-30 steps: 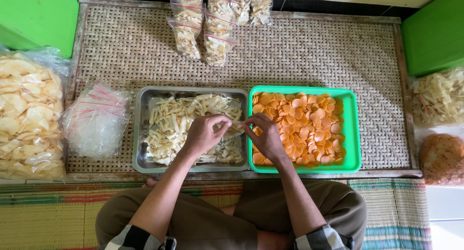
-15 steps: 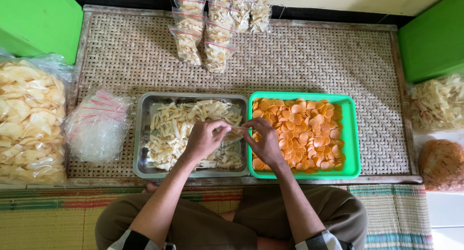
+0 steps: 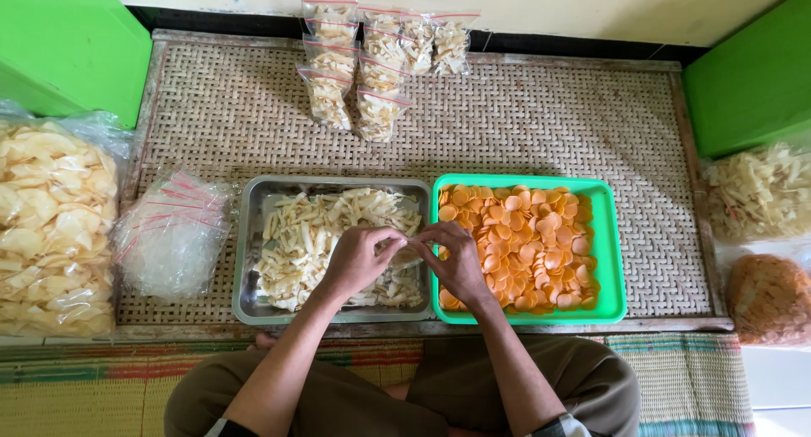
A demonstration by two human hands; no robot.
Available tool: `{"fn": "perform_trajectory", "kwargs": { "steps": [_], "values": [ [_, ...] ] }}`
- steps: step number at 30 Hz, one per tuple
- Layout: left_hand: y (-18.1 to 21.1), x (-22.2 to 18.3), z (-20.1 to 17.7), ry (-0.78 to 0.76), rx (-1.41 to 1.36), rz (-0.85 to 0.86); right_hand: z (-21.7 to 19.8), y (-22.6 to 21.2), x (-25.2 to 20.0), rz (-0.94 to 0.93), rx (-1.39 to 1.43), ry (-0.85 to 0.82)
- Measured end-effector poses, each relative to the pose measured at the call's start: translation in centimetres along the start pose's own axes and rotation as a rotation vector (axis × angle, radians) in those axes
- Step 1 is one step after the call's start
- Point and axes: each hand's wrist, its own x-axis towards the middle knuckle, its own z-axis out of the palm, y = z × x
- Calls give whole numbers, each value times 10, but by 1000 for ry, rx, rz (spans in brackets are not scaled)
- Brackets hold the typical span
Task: The person sits on a mat and packs dried fruit slices from a metal tray and a green tray into small plastic bags. They open each bag, fill it with the slices, and place the filled bags in a row on the mat.
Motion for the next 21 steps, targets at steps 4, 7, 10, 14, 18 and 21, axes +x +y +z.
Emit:
{"fn": "perform_trajectory", "kwargs": {
  "steps": [4, 7, 10, 14, 18, 21],
  "values": [
    [-20, -2, 0, -31, -22, -65, -11, 8, -1, 5, 26, -16],
    [-28, -1, 1, -89, -86, -135, -9, 18, -6, 19, 53, -35],
    [-19, -2, -5, -49, -64, -86, -6, 16, -5, 13, -2, -54],
    [-13, -3, -8, -47, -14, -90, -5, 13, -5, 23, -33, -102],
    [-25, -2, -3, -33, 7, -82, -5, 3, -3, 2, -37, -73],
    [-24, -2, -2, -41, -16, -80, -4, -1, -2, 2, -48, -73]
  ]
}}
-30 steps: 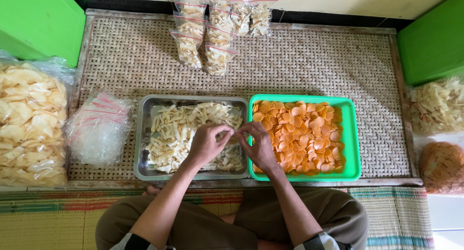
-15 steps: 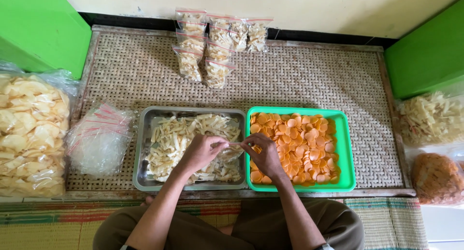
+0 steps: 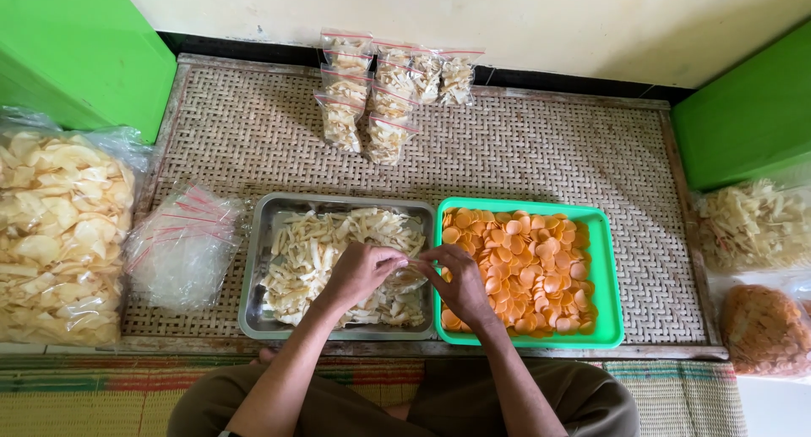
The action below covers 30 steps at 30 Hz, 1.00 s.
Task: The person sits on a mat and packs dried fruit slices from a metal tray and a green tray into small plastic bags. They open each bag, fill it with the slices, and place the filled bags in a row on the mat.
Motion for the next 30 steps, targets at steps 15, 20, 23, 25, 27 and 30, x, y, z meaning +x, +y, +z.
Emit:
{"fn": "perform_trajectory", "kwargs": {
  "steps": [15, 20, 23, 25, 27, 30],
  "values": [
    [45, 5, -35, -69, -268, -37, -13, -29, 16, -67, -176, -33],
    [24, 6, -33, -63, -331, -168, -44, -7, 39, -36, -187, -24],
    [4, 11, -22, -111, -313, -192, -71, -14, 71, 3, -218, -2],
    [-6, 14, -15, -146, -297, -177, -86, -7, 95, 15, -243, 9],
    [-11, 15, -10, -221, -214, -239, -95, 22, 120, 52, -248, -88],
    [6, 12, -17, -254, -170, -268, -102, 58, 167, 74, -269, -86]
  ]
}}
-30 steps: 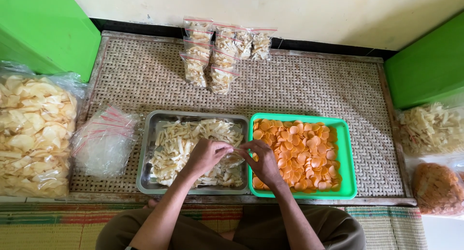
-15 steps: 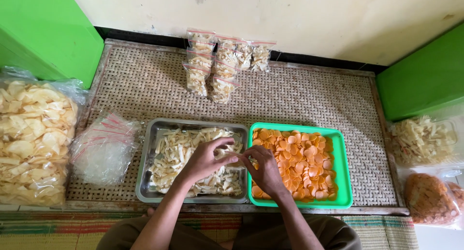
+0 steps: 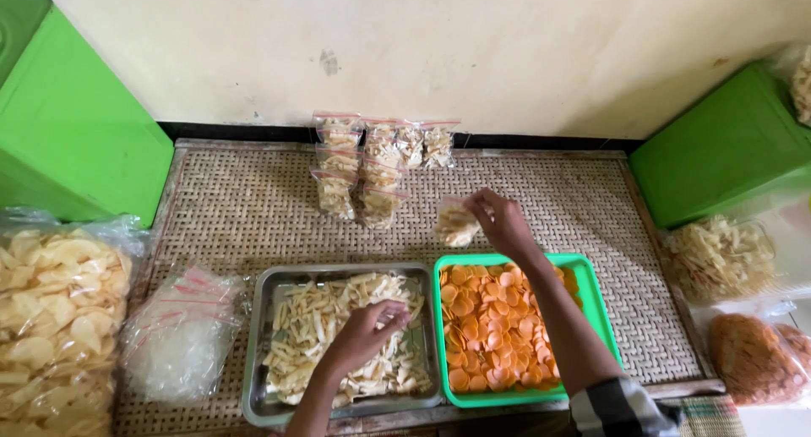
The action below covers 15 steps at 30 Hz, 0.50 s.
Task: The person sits on a mat and packs dried fruit slices from a metal tray and a green tray into small plastic bags. They open each bag, fill it with the slices, and place the filled bags in a row on the mat.
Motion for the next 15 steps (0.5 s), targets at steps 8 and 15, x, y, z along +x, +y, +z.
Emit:
{"fn": "perform_trajectory", "kwargs": {
  "steps": [8, 15],
  "values": [
    [-9, 8, 3, -12, -8, 19, 27, 64, 114, 128, 31, -80],
    [-6, 9, 7, -62, -8, 26, 59, 85, 170, 154, 66, -130]
  ]
}}
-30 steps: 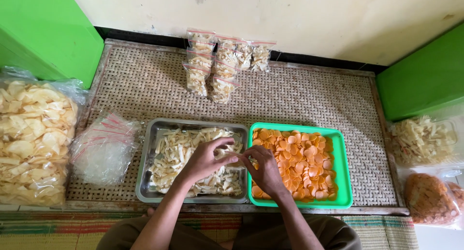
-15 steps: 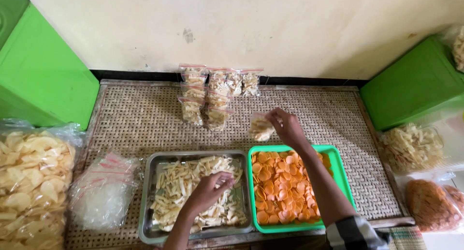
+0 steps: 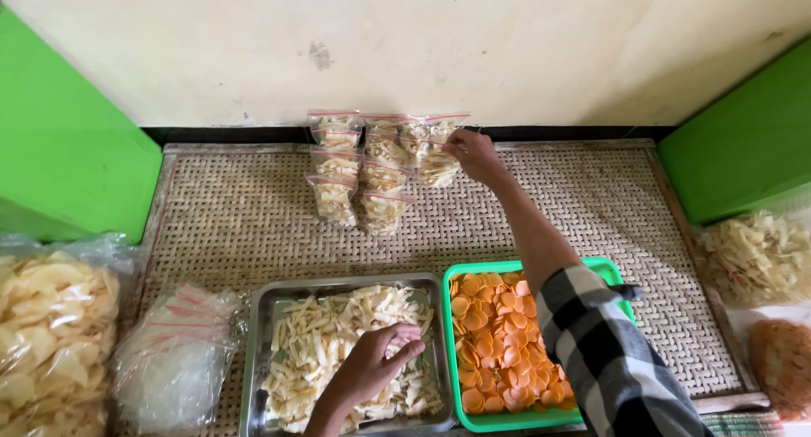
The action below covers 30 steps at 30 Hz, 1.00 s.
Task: The person sits on a mat and packs dried fruit slices from a metal tray and a green tray into small plastic bags. They open each bag, fill it with the slices, and place the filled bags in a row on the mat.
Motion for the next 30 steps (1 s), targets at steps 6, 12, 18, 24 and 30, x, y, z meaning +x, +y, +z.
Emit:
{"fn": "perform_trajectory", "kwargs": {
  "steps": [6, 12, 18, 24, 30],
  "values": [
    [6, 0, 3, -19, -73, -5, 20, 10, 29, -39, -27, -25],
    [-43, 24, 17, -46, -48, -29, 41, 16, 45, -46, 46, -70],
    [-47, 27, 19, -56, -37, 16, 40, 9, 46, 57, 91, -95],
    [-49, 28, 20, -61, -17, 37, 51, 25, 52, -106, 104, -107],
    [-47, 28, 20, -69, -16, 4, 52, 17, 51, -74, 79, -101]
  ]
}}
